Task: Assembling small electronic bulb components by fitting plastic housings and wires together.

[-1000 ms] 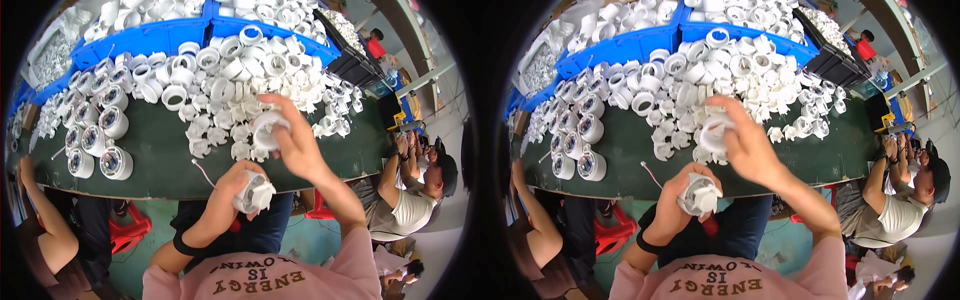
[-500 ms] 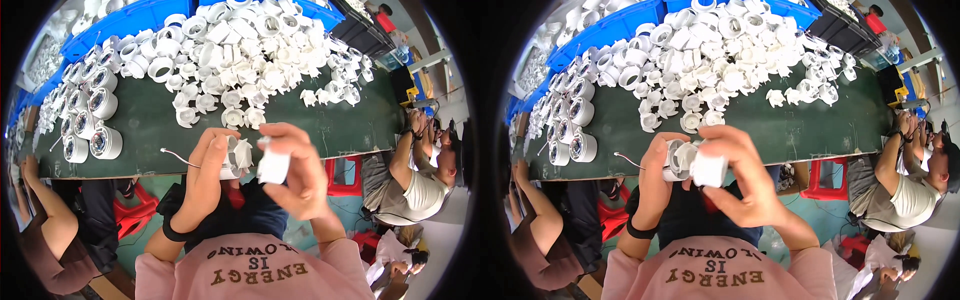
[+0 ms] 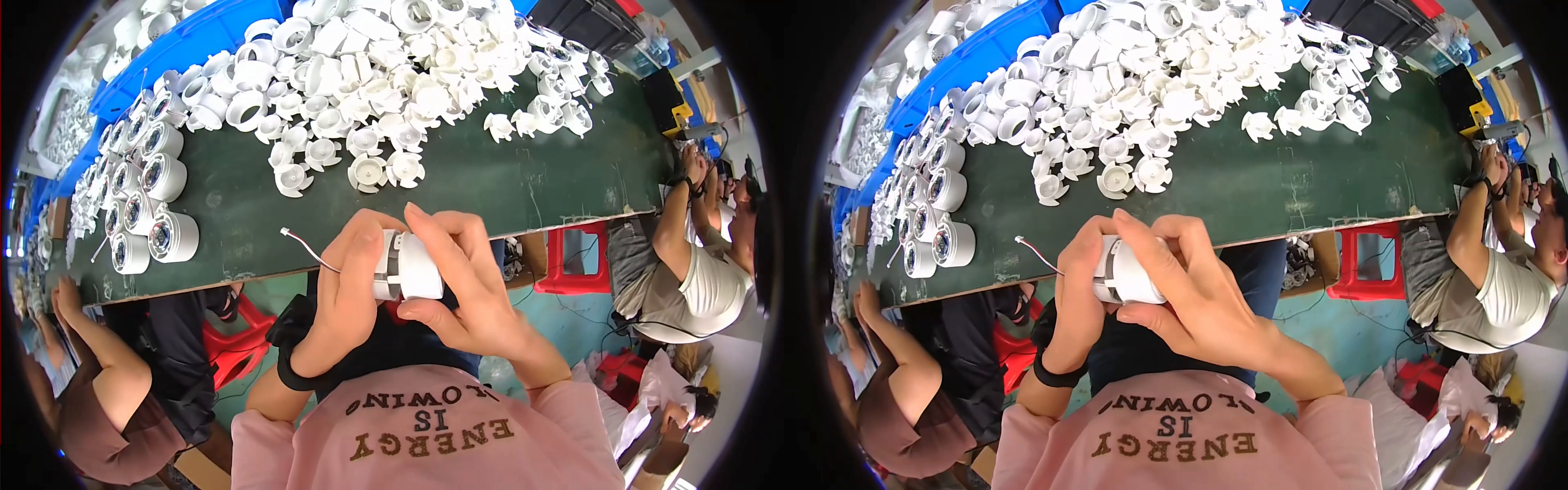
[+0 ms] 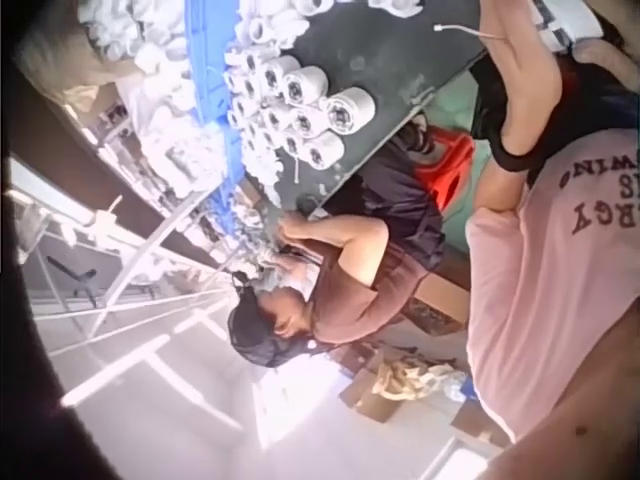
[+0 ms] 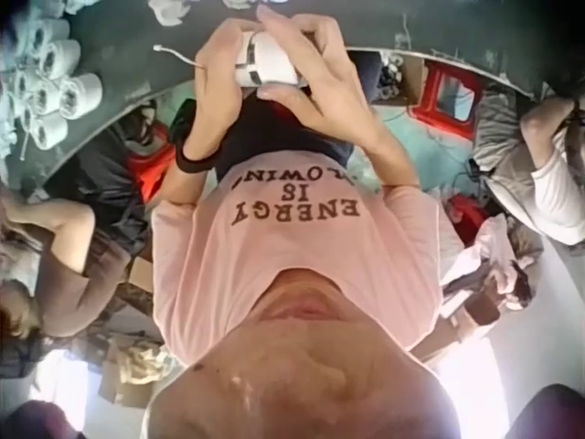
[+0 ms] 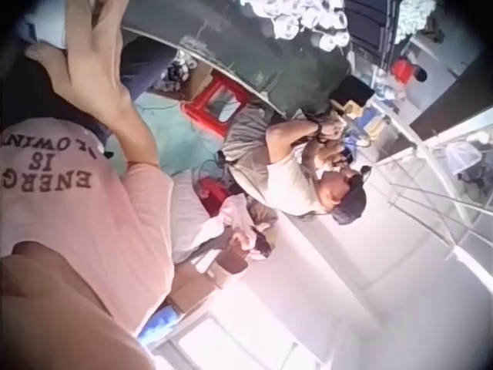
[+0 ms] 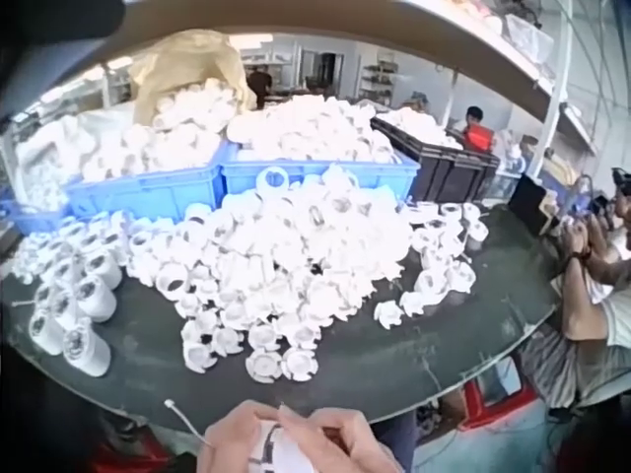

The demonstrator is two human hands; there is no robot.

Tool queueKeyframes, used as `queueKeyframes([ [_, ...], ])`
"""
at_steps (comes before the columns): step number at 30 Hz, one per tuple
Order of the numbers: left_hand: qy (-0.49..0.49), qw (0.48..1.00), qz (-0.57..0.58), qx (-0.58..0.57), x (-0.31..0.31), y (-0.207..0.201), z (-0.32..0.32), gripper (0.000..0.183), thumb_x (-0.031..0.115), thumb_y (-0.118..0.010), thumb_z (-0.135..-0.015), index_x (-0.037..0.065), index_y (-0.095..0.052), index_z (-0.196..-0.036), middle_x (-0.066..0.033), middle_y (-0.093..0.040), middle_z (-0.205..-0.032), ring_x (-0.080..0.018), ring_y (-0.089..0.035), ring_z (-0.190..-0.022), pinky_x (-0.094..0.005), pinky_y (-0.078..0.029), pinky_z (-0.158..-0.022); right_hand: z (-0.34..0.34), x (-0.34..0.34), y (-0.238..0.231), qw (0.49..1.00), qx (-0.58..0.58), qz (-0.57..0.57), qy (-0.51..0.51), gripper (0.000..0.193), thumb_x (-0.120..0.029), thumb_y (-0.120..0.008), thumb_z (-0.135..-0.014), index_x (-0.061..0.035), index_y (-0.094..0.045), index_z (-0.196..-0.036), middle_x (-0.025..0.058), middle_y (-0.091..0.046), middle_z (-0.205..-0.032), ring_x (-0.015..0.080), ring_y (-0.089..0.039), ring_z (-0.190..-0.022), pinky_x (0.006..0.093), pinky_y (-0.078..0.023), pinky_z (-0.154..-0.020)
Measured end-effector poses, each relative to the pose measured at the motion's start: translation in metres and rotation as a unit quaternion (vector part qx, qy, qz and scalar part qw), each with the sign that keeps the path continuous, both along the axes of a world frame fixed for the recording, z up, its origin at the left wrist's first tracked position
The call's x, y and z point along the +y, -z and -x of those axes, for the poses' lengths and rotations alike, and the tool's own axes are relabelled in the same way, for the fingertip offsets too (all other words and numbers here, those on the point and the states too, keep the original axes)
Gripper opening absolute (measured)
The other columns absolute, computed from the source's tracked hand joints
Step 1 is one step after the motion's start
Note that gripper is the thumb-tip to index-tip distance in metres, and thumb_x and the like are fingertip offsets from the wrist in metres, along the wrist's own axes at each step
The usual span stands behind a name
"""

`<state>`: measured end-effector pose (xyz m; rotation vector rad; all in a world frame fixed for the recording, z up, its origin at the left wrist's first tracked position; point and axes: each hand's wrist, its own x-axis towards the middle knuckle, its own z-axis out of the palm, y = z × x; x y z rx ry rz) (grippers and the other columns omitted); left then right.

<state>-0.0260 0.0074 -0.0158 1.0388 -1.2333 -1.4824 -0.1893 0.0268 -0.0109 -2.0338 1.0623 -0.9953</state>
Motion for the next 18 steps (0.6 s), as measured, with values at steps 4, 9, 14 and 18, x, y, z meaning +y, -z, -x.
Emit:
queueKeyframes([
  [4,-0.009,1.000,-0.007,0.006,0.000,-0.004,0.005,0.041,0.031,-0.035,-0.098,-0.003,-0.057,-0.094,-0.0053,-0.056,-0.076,-0.0088,-0.049,-0.065,-0.0244,-0.038,-0.058,0.000,-0.001,0.003,1.000,-0.002,0.004,-0.005,0.073,-0.026,-0.072,-0.079,0.0033,-0.039,-0.137,0.0165,-0.043,-0.114,0.0276,-0.045,-0.101,0.0365,-0.039,-0.089],
  [9,-0.024,0.998,0.040,-0.038,0.002,-0.003,0.007,0.040,0.031,-0.033,-0.098,-0.002,-0.056,-0.095,-0.0057,-0.056,-0.075,-0.0098,-0.049,-0.064,-0.0255,-0.038,-0.057,-0.001,-0.001,0.010,0.999,-0.033,0.026,0.000,0.071,-0.025,-0.069,-0.082,0.0036,-0.036,-0.138,0.0187,-0.040,-0.120,0.0296,-0.043,-0.106,0.0394,-0.037,-0.093],
  [14,-0.023,0.994,0.087,-0.061,0.004,0.002,0.009,0.039,0.029,-0.033,-0.097,-0.003,-0.055,-0.095,-0.0081,-0.055,-0.077,-0.0123,-0.049,-0.065,-0.0277,-0.038,-0.057,-0.008,-0.002,0.022,0.993,-0.084,0.074,-0.020,0.065,-0.026,-0.061,-0.089,0.0053,-0.031,-0.137,0.0233,-0.035,-0.130,0.0353,-0.040,-0.117,0.0434,-0.034,-0.099],
  [18,-0.020,0.994,0.082,-0.076,0.008,0.001,0.007,0.039,0.028,-0.033,-0.096,-0.004,-0.055,-0.094,-0.0099,-0.055,-0.077,-0.0142,-0.050,-0.066,-0.0281,-0.039,-0.058,-0.006,0.000,0.020,0.988,-0.111,0.093,-0.053,0.057,-0.014,-0.059,-0.086,0.0046,-0.035,-0.134,0.0226,-0.037,-0.131,0.0398,-0.038,-0.121,0.0466,-0.032,-0.101],
])
